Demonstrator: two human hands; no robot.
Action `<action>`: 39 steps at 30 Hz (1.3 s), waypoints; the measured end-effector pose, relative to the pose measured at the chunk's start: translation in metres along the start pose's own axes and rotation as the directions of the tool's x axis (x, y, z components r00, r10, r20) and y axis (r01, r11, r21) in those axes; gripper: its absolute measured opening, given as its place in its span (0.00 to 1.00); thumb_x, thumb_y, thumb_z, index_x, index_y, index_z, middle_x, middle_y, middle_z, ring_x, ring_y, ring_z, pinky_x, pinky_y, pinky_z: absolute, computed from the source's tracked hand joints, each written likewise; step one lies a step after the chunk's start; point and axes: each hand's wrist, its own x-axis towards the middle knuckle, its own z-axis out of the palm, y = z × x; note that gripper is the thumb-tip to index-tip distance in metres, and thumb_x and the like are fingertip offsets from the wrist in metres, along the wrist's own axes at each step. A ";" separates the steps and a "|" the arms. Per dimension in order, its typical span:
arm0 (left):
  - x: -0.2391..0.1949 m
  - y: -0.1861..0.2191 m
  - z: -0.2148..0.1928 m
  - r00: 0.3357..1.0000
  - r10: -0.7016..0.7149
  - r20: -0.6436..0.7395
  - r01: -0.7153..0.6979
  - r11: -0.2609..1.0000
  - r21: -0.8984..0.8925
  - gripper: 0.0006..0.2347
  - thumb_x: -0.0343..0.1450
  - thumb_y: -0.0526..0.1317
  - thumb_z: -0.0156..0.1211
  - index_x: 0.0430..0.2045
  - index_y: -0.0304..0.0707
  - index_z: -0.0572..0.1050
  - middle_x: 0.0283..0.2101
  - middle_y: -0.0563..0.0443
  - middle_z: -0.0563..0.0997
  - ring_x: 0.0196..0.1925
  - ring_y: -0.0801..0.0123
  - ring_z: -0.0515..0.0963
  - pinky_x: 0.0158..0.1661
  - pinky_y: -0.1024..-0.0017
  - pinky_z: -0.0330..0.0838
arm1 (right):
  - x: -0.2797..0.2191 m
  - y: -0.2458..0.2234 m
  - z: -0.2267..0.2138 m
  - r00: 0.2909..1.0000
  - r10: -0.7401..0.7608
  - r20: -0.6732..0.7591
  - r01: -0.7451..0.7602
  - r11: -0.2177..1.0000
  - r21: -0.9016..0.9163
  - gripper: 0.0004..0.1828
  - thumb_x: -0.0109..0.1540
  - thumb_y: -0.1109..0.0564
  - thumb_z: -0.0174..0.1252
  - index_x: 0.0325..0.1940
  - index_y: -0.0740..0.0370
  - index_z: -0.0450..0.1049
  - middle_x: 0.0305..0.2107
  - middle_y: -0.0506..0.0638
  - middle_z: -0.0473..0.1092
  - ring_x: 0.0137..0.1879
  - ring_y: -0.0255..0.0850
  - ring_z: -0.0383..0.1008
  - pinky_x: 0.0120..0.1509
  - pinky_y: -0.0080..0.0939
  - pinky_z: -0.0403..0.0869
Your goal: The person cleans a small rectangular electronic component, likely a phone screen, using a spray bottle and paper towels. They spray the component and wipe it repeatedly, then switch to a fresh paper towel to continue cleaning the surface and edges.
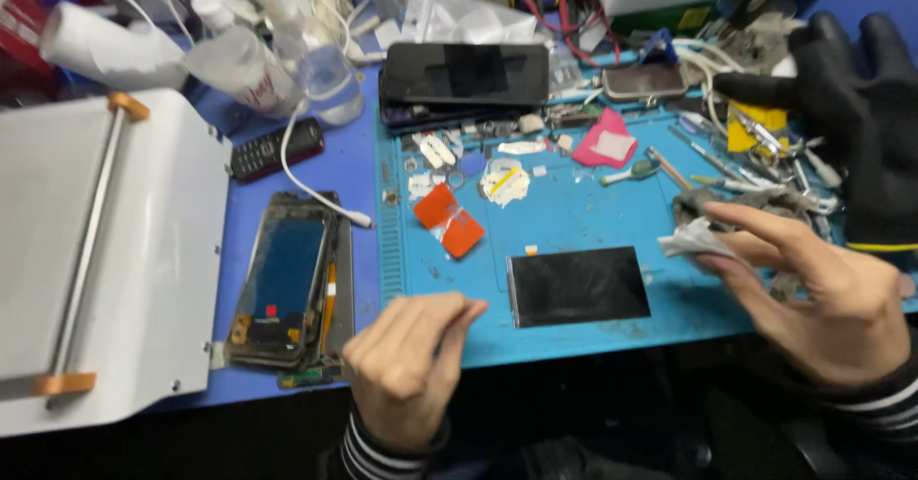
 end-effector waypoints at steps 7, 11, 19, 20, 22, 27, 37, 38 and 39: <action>-0.012 -0.022 0.007 1.000 -0.014 0.011 0.013 0.996 0.084 0.05 0.72 0.32 0.73 0.29 0.34 0.80 0.31 0.50 0.81 0.28 0.60 0.78 0.33 0.68 0.71 | -0.008 0.013 0.006 0.966 -0.184 0.182 0.184 0.983 0.016 0.12 0.71 0.70 0.62 0.59 0.70 0.78 0.49 0.61 0.79 0.40 0.46 0.76 0.48 0.42 0.72; -0.017 -0.027 0.013 0.999 0.003 0.032 -0.009 0.985 0.174 0.09 0.75 0.38 0.73 0.26 0.39 0.78 0.28 0.54 0.76 0.26 0.63 0.71 0.27 0.68 0.61 | -0.001 0.017 0.013 0.902 -0.282 0.327 0.320 0.945 -0.069 0.18 0.70 0.67 0.61 0.66 0.67 0.77 0.39 0.54 0.76 0.45 0.51 0.77 0.58 0.53 0.75; -0.008 -0.018 0.018 0.971 0.086 0.223 -0.100 0.993 0.054 0.16 0.78 0.48 0.58 0.49 0.32 0.81 0.52 0.47 0.84 0.60 0.47 0.78 0.60 0.51 0.64 | 0.025 -0.033 0.020 0.781 -0.474 0.407 0.534 0.844 -0.042 0.16 0.68 0.67 0.55 0.60 0.70 0.77 0.54 0.60 0.79 0.62 0.47 0.79 0.70 0.56 0.75; -0.010 -0.017 0.020 0.947 0.096 0.305 -0.124 0.989 0.075 0.22 0.78 0.53 0.58 0.56 0.32 0.74 0.58 0.48 0.82 0.66 0.50 0.73 0.64 0.42 0.61 | 0.026 -0.032 0.023 0.724 -0.541 0.428 0.612 0.790 -0.037 0.19 0.70 0.64 0.46 0.62 0.71 0.75 0.58 0.61 0.76 0.63 0.49 0.78 0.71 0.57 0.74; -0.012 -0.017 0.022 0.917 0.100 0.386 -0.146 0.985 0.091 0.29 0.78 0.59 0.57 0.64 0.31 0.67 0.64 0.50 0.81 0.72 0.53 0.67 0.68 0.33 0.58 | 0.024 -0.031 0.029 0.660 -0.602 0.451 0.683 0.730 -0.026 0.24 0.71 0.61 0.36 0.63 0.72 0.74 0.61 0.62 0.74 0.65 0.51 0.76 0.72 0.58 0.73; -0.012 -0.019 0.024 0.886 0.102 0.452 -0.182 0.974 0.137 0.42 0.74 0.71 0.61 0.67 0.28 0.61 0.68 0.54 0.79 0.75 0.55 0.61 0.65 0.22 0.51 | 0.020 -0.028 0.032 0.597 -0.624 0.504 0.727 0.687 -0.010 0.23 0.71 0.64 0.38 0.67 0.73 0.69 0.64 0.65 0.70 0.68 0.52 0.72 0.75 0.54 0.69; -0.012 -0.021 0.023 0.878 0.101 0.469 -0.157 0.984 0.082 0.44 0.73 0.71 0.60 0.66 0.23 0.62 0.71 0.47 0.72 0.75 0.54 0.61 0.62 0.16 0.44 | 0.020 -0.037 0.037 0.596 -0.638 0.489 0.733 0.680 -0.006 0.22 0.70 0.65 0.39 0.65 0.75 0.70 0.62 0.66 0.71 0.67 0.53 0.74 0.74 0.53 0.69; -0.012 -0.021 0.023 0.877 0.110 0.468 -0.166 0.983 0.080 0.45 0.73 0.72 0.60 0.66 0.23 0.61 0.71 0.47 0.73 0.75 0.54 0.61 0.63 0.16 0.44 | 0.024 -0.029 0.037 0.608 -0.606 0.512 0.717 0.696 -0.028 0.23 0.71 0.64 0.37 0.67 0.75 0.69 0.63 0.68 0.71 0.69 0.55 0.72 0.76 0.55 0.68; -0.011 -0.021 0.024 0.876 0.120 0.468 -0.176 0.981 0.078 0.45 0.73 0.72 0.61 0.67 0.23 0.60 0.71 0.47 0.73 0.76 0.54 0.61 0.63 0.16 0.45 | 0.027 -0.021 0.036 0.621 -0.573 0.534 0.701 0.712 -0.051 0.25 0.72 0.63 0.35 0.69 0.75 0.67 0.65 0.70 0.70 0.71 0.56 0.71 0.78 0.57 0.67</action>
